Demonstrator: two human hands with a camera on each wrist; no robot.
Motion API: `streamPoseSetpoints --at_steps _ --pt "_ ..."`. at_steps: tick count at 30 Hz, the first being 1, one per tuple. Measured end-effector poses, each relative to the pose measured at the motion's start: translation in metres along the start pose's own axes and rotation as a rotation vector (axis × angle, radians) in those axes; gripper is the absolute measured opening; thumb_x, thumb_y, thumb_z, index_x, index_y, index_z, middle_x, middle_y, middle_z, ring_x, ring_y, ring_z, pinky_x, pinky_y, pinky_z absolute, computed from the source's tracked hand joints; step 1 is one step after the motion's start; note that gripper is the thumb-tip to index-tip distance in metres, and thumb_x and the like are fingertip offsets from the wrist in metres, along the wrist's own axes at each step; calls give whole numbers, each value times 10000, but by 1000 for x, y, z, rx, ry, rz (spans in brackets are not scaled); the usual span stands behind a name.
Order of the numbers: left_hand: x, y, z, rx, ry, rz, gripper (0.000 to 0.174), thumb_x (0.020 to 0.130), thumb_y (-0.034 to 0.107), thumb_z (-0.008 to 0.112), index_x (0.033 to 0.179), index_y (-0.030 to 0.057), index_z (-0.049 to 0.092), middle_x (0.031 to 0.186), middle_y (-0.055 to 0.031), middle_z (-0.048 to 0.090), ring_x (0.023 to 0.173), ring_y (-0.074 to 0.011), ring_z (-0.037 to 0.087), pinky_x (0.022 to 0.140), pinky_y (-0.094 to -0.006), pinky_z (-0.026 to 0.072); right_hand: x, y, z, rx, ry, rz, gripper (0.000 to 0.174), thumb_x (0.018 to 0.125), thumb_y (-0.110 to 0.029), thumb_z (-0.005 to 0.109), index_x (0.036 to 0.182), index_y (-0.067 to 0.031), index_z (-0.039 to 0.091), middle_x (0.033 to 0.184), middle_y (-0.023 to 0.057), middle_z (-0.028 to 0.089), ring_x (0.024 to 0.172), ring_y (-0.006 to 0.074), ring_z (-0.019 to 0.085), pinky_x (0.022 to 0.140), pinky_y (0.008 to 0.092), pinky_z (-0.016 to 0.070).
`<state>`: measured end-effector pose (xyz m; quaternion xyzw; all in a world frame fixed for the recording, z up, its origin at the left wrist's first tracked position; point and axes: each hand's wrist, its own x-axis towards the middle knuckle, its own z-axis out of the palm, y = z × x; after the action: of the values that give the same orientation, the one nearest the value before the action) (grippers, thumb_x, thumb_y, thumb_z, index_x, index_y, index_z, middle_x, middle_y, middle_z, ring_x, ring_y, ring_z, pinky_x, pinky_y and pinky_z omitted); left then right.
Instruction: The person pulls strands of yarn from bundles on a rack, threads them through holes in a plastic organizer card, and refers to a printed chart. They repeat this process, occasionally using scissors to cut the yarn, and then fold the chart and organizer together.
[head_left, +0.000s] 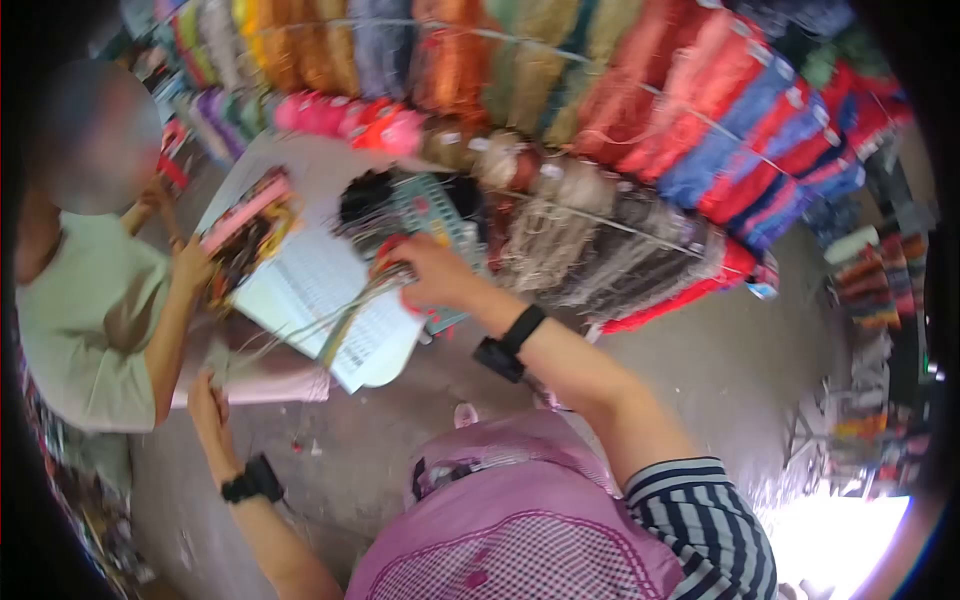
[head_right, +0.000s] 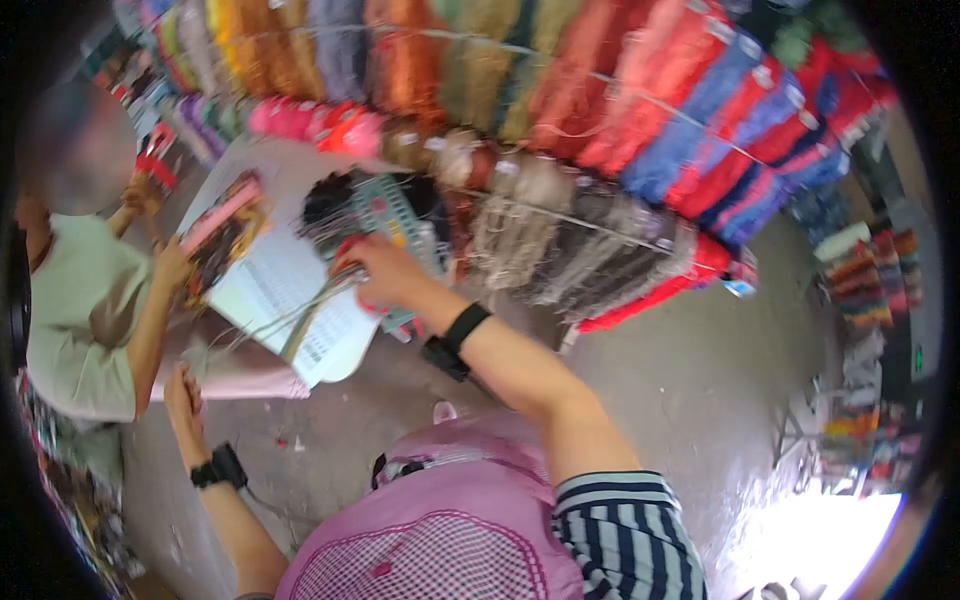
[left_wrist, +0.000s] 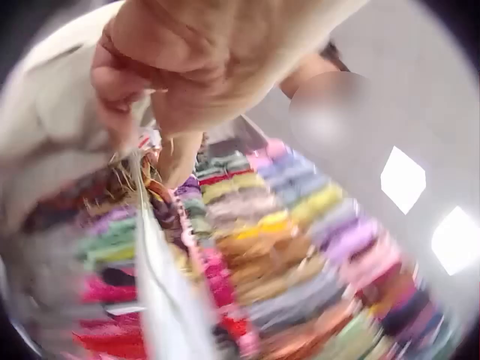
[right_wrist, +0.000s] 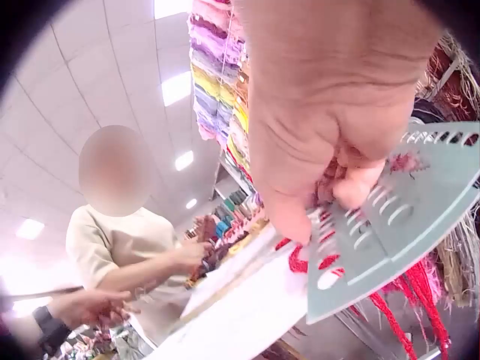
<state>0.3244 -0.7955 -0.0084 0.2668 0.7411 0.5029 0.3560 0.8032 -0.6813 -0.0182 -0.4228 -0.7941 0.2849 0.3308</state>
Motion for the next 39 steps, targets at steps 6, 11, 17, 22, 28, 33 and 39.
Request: streamPoseSetpoints --at_steps 6,11,17,22,28,33,39 --pt "-134 63 132 534 -608 138 304 910 195 646 1129 -15 668 675 -8 587 586 -89 536 491 -263 412 -57 -30 -60 106 179 -55 445 726 -144 723 1151 -93 603 1016 109 589 922 275 596 805 366 502" --pt "-153 72 245 471 -404 915 200 780 111 712 976 82 683 888 -58 607 741 -192 569 644 -310 451 -77 4 -67 71 65 37 471 734 -195 711 1179 -101 591 1119 125 605 1092 335 548 936 409 462" --pt "-151 61 286 666 -315 931 214 733 152 742 937 118 689 867 -56 582 781 -224 597 654 -332 464 -47 -16 -37 52 32 -189 758 708 -199 786 1381 -70 462 1267 141 570 1203 324 482 1018 413 395" --pt "-138 55 281 870 -328 843 109 760 168 698 828 94 655 906 -88 589 829 -309 614 689 -414 485 -43 -11 -30 -155 -71 -27 928 666 -220 823 1454 -82 354 1308 133 552 1228 319 471 1006 433 396" --pt "-101 45 190 1214 47 952 120 791 121 653 791 21 586 882 -120 555 804 -344 585 670 -435 467 -44 -7 -30 -120 -80 -19 936 645 -227 836 1444 -82 373 1298 144 555 1228 319 471 1001 439 393" --pt "-100 47 159 1244 139 840 101 791 110 654 836 28 620 875 -111 563 793 -329 587 680 -421 473 -41 -10 -29 -117 -57 -22 927 619 -247 841 1421 -83 407 1295 144 556 1219 334 470 1000 444 392" --pt "-144 64 266 734 -370 967 147 788 171 646 918 127 697 943 -72 626 807 -310 638 707 -395 504 -37 -18 -27 -144 -59 -5 951 594 -272 850 1416 -83 412 1297 142 557 1218 348 465 1007 461 393"
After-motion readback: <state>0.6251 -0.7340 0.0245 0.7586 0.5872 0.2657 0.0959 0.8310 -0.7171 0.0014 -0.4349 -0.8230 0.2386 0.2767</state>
